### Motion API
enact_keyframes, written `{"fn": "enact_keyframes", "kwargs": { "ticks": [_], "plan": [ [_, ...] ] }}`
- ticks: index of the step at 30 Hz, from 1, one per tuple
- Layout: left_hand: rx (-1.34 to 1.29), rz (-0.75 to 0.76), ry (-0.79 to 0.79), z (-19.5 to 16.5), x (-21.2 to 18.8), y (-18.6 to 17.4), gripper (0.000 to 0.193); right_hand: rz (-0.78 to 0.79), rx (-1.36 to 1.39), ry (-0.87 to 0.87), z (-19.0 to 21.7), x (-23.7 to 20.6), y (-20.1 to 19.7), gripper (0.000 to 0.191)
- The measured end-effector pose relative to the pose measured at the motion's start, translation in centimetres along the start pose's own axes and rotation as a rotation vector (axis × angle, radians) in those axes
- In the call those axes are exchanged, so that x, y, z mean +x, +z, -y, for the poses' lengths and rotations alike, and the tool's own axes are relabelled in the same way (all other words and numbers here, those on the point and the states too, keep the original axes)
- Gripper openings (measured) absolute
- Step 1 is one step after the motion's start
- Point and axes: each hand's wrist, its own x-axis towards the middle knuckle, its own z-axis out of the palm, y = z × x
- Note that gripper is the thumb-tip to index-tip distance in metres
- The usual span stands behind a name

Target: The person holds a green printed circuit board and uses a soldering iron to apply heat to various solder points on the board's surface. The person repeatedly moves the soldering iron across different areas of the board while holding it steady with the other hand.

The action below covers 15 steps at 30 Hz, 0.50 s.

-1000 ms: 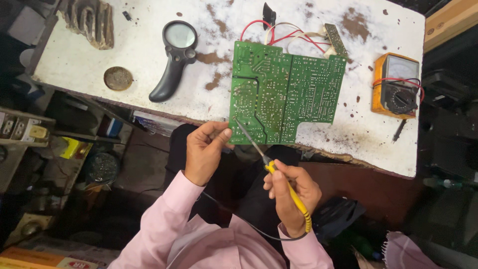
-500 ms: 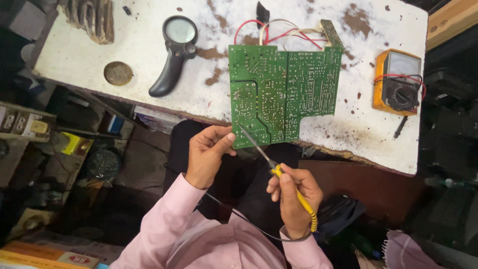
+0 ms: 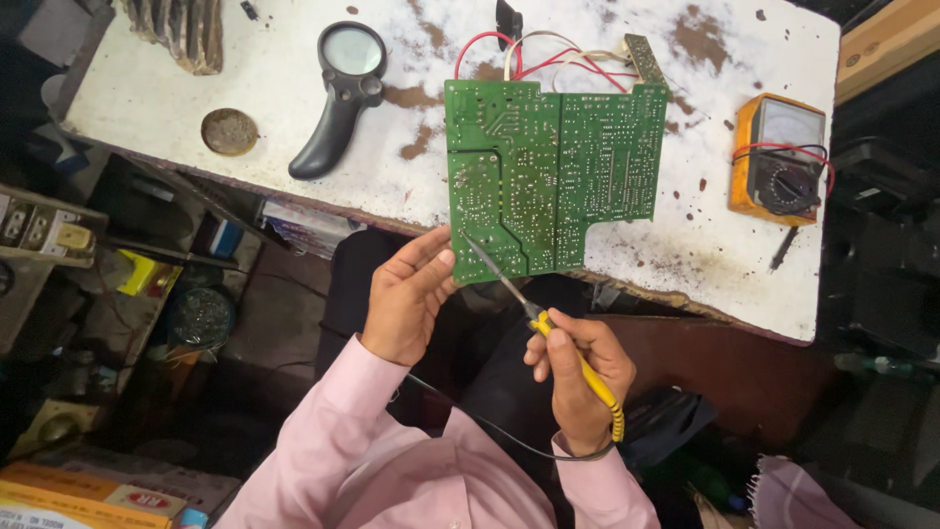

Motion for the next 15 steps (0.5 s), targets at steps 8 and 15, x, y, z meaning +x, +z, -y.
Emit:
{"fn": "enact_keyframes", "kwargs": {
  "ticks": [8,15],
  "plan": [
    [0.026,0.066,-0.001,-0.8,1.2,-0.5,0.045,-0.003,0.163,0.065,-0.7,0.4,-0.3,0.019],
    [-0.036,-0.008,-0.126,-0.8,1.4,-0.3,0.033,-0.024,0.052,0.058,0.0,0.1,0.1,0.017]
  ]
}}
